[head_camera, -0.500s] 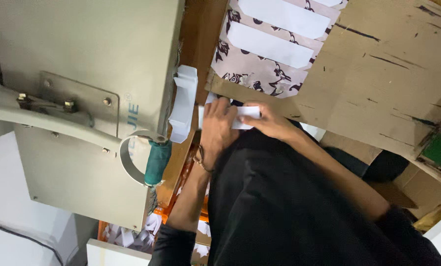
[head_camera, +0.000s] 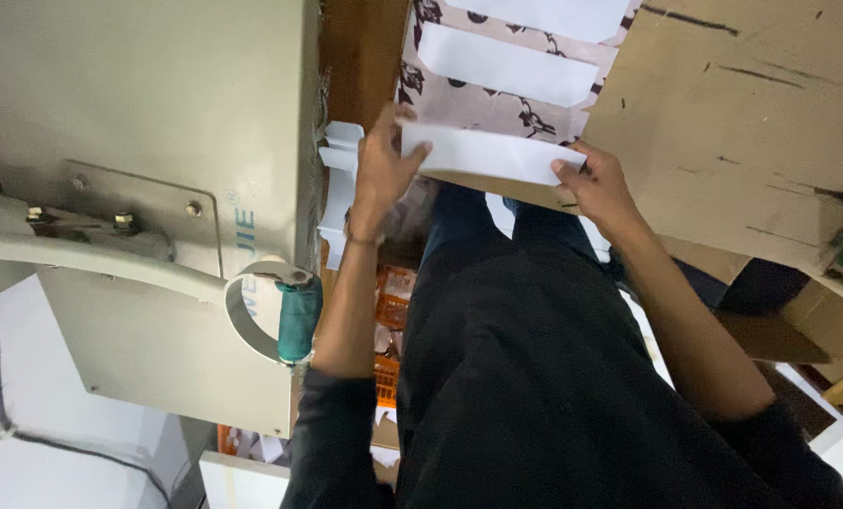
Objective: The person assembles small paper pouches by placing white paper inserts into patterned paper sleeves and using a heat press to seal them. They repeatedly pick up sleeves, insert the white paper, press the assembly, and stack the finished pouches on a wooden board.
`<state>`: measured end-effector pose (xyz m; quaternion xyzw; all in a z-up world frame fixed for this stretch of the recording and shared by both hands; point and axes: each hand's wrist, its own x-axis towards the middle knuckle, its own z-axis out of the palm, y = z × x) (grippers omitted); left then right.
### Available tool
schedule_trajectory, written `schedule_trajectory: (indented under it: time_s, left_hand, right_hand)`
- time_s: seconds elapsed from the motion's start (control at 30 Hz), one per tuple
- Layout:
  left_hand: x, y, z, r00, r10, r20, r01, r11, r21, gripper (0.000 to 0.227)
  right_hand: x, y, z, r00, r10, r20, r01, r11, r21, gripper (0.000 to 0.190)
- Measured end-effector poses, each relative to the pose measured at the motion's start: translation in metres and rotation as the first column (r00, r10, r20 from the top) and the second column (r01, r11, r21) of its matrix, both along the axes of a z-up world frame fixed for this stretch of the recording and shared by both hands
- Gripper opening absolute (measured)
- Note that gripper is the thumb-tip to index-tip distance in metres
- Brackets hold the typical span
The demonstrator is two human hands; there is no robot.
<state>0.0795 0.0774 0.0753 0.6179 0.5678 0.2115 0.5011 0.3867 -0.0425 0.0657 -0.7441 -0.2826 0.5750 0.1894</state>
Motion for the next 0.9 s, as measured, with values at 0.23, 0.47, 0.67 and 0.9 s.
schedule_trajectory:
  time_s: [0.23, 0.47, 0.67, 0.9]
  left_hand:
    - [0.021, 0.006, -0.048, 0.957, 0.276, -0.090, -0.273, 0.961, 0.047, 0.033]
    - [0.030, 0.010, -0.058, 0.909, 0.404, -0.097, -0.397, 0.914, 0.081, 0.028]
    - [0.033, 0.013, -0.061, 0.916, 0.375, -0.140, -0.354, 0.923, 0.152, 0.020]
    - [0.032, 0.014, -0.069, 0.908, 0.400, -0.125, -0.377, 0.910, 0.171, 0.018]
  right_hand:
    - [-0.009, -0.005, -0.049, 0.986, -0.141, 0.084, 0.114, 0.955, 0.275, 0.017]
    - [-0.005, -0.008, -0.070, 0.965, -0.143, 0.218, 0.080, 0.959, 0.273, 0.021]
    - [-0.004, -0.006, -0.068, 0.934, -0.122, 0.336, 0.017, 0.954, 0.298, 0.021]
    - [-0.004, -0.002, -0.071, 0.941, -0.189, 0.281, 0.090, 0.940, 0.329, 0.022]
